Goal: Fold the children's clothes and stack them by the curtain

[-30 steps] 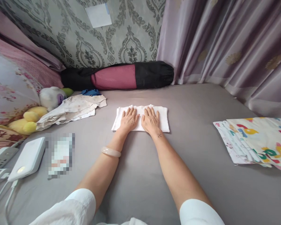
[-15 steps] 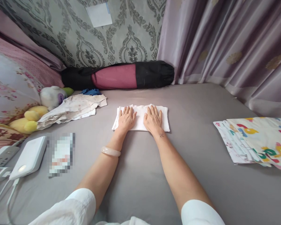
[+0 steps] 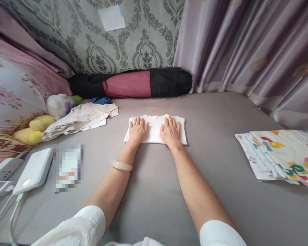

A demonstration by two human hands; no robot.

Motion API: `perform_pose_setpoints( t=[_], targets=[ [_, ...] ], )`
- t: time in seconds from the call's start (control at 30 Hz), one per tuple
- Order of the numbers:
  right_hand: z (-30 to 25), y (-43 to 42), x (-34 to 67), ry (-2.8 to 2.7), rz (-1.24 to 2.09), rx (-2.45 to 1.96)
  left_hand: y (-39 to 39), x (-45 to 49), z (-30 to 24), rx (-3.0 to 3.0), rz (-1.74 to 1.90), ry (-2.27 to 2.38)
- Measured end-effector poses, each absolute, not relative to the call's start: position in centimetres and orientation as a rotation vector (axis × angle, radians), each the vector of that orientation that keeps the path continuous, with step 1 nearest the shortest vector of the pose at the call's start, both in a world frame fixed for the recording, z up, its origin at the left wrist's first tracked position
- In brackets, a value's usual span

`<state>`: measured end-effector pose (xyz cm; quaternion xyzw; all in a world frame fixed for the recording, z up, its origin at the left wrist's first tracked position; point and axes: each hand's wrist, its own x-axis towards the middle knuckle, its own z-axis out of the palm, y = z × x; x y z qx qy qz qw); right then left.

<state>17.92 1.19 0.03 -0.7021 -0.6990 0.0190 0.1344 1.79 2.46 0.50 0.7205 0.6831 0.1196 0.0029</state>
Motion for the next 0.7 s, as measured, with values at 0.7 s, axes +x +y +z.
perform_pose_setpoints(
  t=[0.7],
  targets=[
    [0.6,0.6,20.0,-1.977,0.085,-2.159,2.2,0.7,0.1,2.111,0.406,2.273]
  ],
)
